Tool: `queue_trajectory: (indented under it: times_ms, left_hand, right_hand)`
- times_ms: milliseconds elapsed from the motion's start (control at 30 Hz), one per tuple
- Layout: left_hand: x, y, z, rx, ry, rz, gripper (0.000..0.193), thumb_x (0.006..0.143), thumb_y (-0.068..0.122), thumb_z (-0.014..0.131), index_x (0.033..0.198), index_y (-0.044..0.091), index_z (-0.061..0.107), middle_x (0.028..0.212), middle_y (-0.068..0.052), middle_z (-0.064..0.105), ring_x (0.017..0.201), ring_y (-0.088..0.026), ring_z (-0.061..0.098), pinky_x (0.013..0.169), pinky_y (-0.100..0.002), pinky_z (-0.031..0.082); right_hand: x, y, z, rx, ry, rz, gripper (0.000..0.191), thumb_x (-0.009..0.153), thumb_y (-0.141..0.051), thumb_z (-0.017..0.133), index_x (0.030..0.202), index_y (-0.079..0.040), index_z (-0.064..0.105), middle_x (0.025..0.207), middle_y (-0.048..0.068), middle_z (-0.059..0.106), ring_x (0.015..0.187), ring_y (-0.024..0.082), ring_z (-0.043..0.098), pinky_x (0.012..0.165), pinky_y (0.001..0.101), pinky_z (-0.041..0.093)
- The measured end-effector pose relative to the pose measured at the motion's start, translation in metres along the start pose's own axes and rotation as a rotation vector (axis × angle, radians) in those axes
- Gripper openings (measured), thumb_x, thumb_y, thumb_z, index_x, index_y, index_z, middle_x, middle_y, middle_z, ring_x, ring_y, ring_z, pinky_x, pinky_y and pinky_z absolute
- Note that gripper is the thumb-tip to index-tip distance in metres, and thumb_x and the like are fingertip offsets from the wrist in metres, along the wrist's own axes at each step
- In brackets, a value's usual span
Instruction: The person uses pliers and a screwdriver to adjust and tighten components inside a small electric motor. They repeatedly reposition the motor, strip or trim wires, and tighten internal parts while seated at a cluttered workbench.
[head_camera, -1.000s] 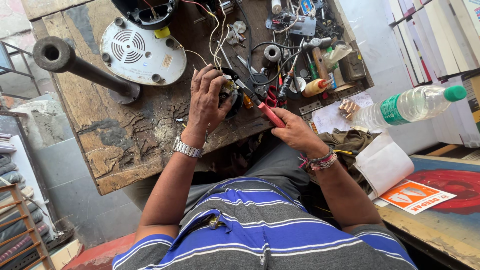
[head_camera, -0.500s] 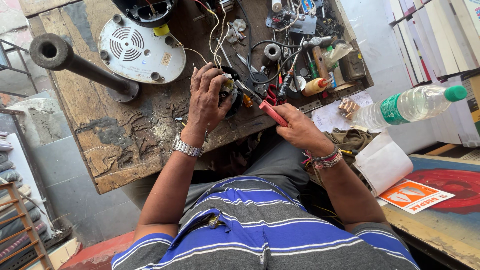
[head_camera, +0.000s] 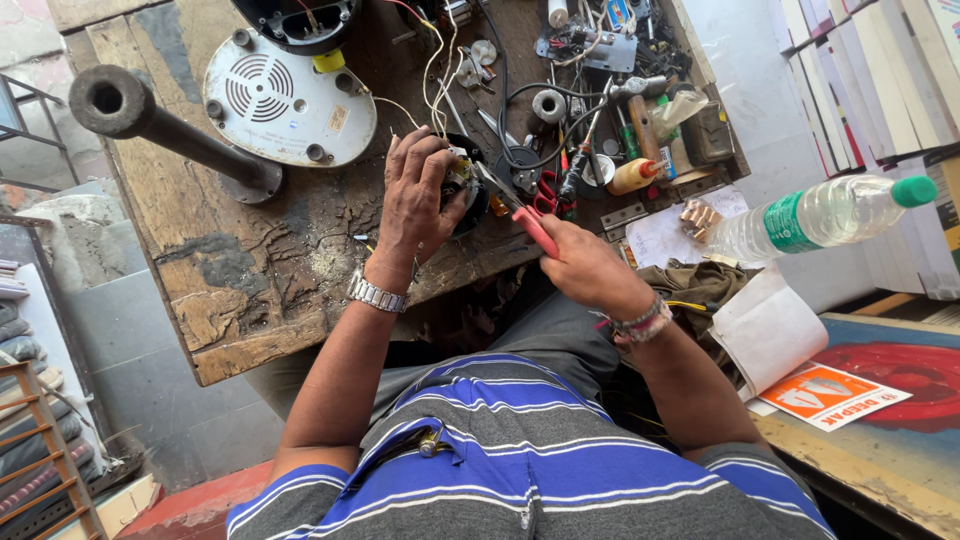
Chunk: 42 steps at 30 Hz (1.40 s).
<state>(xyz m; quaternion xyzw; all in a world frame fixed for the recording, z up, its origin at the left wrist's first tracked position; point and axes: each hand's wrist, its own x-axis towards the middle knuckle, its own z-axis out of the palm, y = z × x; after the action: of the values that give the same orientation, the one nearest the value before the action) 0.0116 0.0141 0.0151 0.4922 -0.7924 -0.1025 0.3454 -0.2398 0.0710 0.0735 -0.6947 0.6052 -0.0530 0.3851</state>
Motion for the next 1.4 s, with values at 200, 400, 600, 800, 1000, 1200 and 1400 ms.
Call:
queue_trajectory:
  times_ms: [200,400,600,800,1000,1200,1400]
  left_hand:
    - [0.002,0.001,0.002,0.002,-0.010,0.013,0.050,0.082,0.017,0.083,0.125,0.011,0.057,0.136,-0.008,0.054,0.144,-0.031,0.042,0.129,-0.055,0.023]
    - [0.000,0.002,0.001,-0.011,0.001,0.022,0.050,0.084,0.018,0.083,0.125,0.012,0.056,0.135,-0.009,0.053,0.142,-0.032,0.042,0.127,-0.054,0.023]
    - [0.001,0.002,0.000,-0.004,0.017,0.008,0.049,0.086,0.020,0.081,0.128,0.011,0.057,0.136,-0.009,0.053,0.143,-0.032,0.041,0.128,-0.055,0.022]
    - [0.000,0.004,0.003,0.003,0.025,0.002,0.048,0.086,0.021,0.082,0.126,0.012,0.058,0.137,-0.008,0.053,0.144,-0.032,0.040,0.128,-0.054,0.023]
    - [0.000,0.005,-0.001,0.024,0.008,0.029,0.036,0.087,0.021,0.082,0.119,0.017,0.065,0.137,-0.009,0.051,0.144,-0.035,0.040,0.128,-0.054,0.022]
    - [-0.001,0.004,-0.001,0.006,0.003,0.029,0.033,0.085,0.020,0.083,0.116,0.018,0.070,0.137,-0.009,0.050,0.145,-0.035,0.037,0.129,-0.056,0.021]
    - [-0.002,0.002,0.000,-0.003,0.007,0.035,0.033,0.085,0.020,0.084,0.114,0.018,0.070,0.137,-0.009,0.050,0.145,-0.035,0.037,0.129,-0.057,0.021]
  right_hand:
    - [-0.028,0.009,0.009,0.036,0.078,-0.019,0.042,0.083,-0.016,0.064,0.124,-0.010,0.057,0.105,0.019,0.064,0.098,0.041,0.064,0.085,0.0490,0.051]
    - [-0.024,0.000,0.020,-0.028,0.149,-0.002,0.048,0.087,-0.015,0.059,0.135,-0.015,0.052,0.106,0.017,0.058,0.093,0.042,0.062,0.081,0.0513,0.049]
    - [-0.019,-0.004,0.021,0.026,0.150,-0.024,0.046,0.085,-0.012,0.058,0.131,-0.012,0.053,0.107,0.016,0.058,0.094,0.041,0.063,0.082,0.0508,0.050]
    - [-0.032,-0.003,0.026,0.038,0.160,0.034,0.045,0.085,-0.012,0.059,0.130,-0.011,0.054,0.107,0.016,0.058,0.095,0.040,0.063,0.082,0.0503,0.049]
    - [-0.012,0.008,0.038,0.027,0.238,-0.057,0.049,0.086,-0.008,0.059,0.134,-0.010,0.054,0.113,0.016,0.059,0.101,0.039,0.063,0.087,0.0475,0.050]
    - [-0.016,0.026,0.026,0.489,0.124,-0.035,0.057,0.087,-0.010,0.065,0.142,-0.009,0.053,0.129,0.012,0.067,0.122,0.026,0.063,0.104,0.0357,0.046]
    - [-0.022,0.022,0.026,0.358,0.104,-0.010,0.055,0.086,-0.011,0.068,0.139,-0.008,0.054,0.127,0.011,0.064,0.117,0.025,0.064,0.099,0.0358,0.047]
